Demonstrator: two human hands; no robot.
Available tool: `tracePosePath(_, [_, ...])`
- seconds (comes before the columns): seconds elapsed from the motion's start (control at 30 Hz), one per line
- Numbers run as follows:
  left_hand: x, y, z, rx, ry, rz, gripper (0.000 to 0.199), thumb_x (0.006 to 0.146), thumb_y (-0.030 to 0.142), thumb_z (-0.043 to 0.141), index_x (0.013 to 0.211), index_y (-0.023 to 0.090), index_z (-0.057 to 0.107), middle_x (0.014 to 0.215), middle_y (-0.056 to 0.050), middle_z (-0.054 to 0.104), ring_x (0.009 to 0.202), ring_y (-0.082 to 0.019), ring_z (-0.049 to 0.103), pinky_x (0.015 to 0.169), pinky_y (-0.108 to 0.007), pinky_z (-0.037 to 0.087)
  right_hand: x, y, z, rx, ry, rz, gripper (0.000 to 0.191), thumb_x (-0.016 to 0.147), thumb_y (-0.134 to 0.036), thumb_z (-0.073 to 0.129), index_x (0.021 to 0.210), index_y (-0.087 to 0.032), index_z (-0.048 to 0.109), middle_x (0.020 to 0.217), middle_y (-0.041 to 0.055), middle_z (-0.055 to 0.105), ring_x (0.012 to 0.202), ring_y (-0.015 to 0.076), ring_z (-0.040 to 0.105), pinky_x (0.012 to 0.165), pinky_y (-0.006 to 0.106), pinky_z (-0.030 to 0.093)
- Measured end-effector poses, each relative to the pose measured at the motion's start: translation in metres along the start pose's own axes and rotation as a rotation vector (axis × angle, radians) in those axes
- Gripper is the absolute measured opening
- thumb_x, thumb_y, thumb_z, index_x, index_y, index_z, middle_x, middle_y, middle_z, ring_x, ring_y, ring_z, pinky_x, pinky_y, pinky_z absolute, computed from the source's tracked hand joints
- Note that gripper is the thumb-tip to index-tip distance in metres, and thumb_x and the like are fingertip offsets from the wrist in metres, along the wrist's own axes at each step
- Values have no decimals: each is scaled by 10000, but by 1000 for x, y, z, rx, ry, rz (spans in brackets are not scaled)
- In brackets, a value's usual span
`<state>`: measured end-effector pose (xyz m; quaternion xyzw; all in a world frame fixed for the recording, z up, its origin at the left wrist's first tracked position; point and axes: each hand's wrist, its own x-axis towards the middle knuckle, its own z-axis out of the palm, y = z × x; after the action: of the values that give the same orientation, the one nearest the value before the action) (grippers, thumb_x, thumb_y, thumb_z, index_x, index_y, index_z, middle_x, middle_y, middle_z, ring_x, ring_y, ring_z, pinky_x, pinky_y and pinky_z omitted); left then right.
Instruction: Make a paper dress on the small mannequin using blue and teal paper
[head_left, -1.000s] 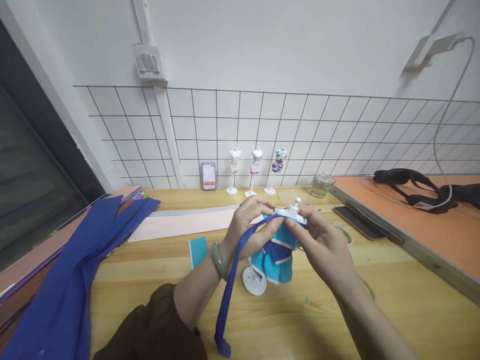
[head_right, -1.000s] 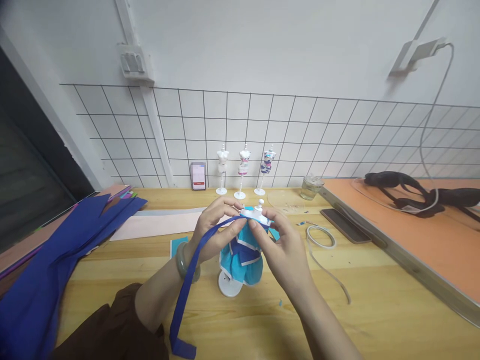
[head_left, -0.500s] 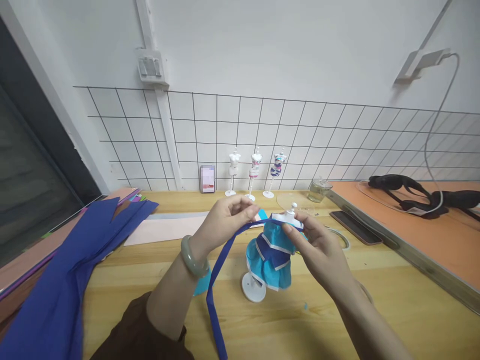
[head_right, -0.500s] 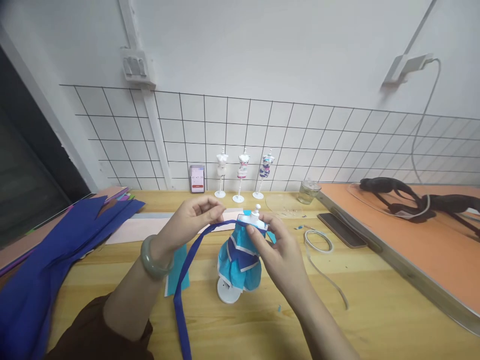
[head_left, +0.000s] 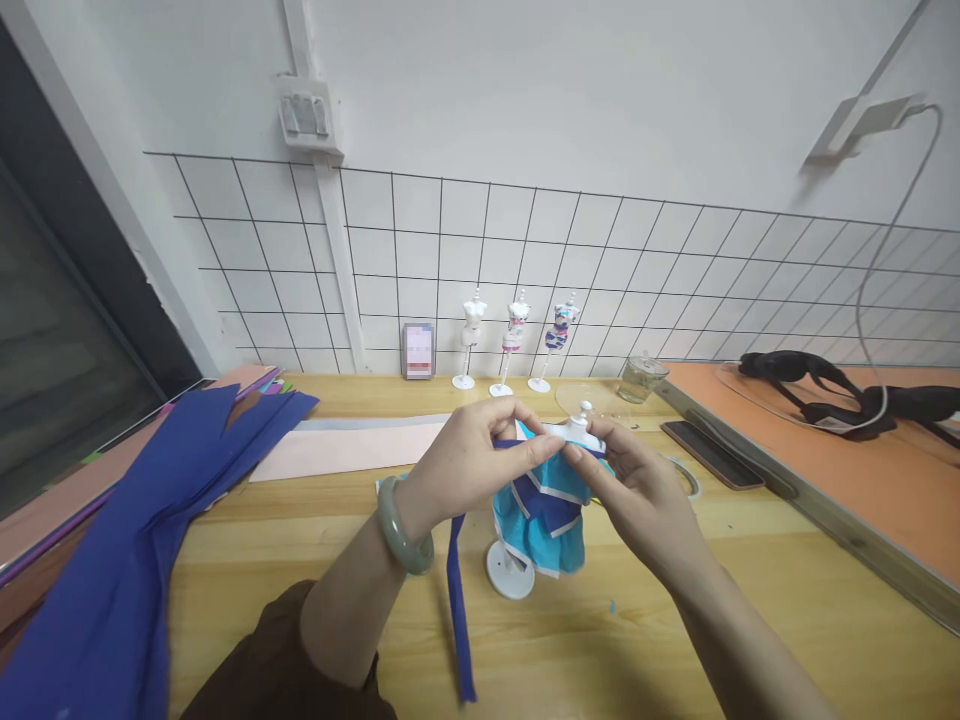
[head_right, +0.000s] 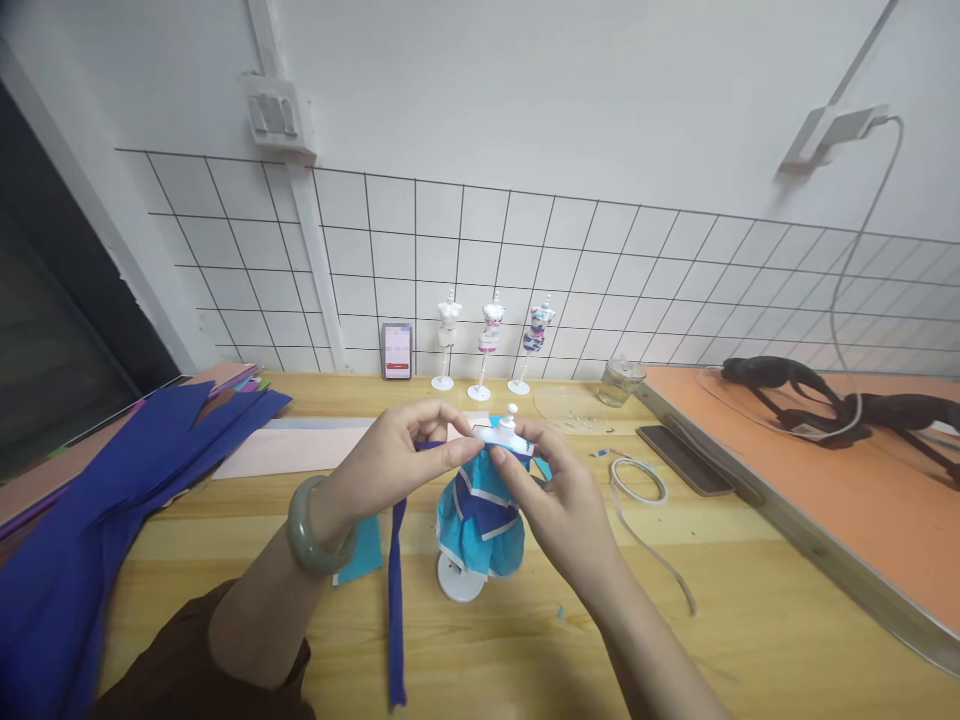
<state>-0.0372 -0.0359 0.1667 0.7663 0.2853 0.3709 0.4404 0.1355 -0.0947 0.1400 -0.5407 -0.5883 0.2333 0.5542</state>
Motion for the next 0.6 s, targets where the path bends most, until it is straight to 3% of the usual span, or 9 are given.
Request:
tracePosePath(0.33, [-2, 4, 2, 91, 13, -33, 184, 764, 378, 600, 796, 206, 658, 737, 0, 647, 659, -127, 591, 604, -243, 458, 0, 0, 0, 12, -21, 1, 261, 790, -428, 628, 968, -237, 617, 976, 46, 623, 981, 217, 551, 716, 280, 489])
tracePosePath(0.6, [-1, 7, 4, 209, 110, 132, 140, 752, 287, 611, 665, 177, 612, 770, -13, 585, 723, -118, 564, 670, -254, 466, -1, -1, -1, -29, -26, -36, 246, 808, -421, 609, 973, -239, 617, 1037, 44, 615, 986, 209, 542, 793, 304, 464])
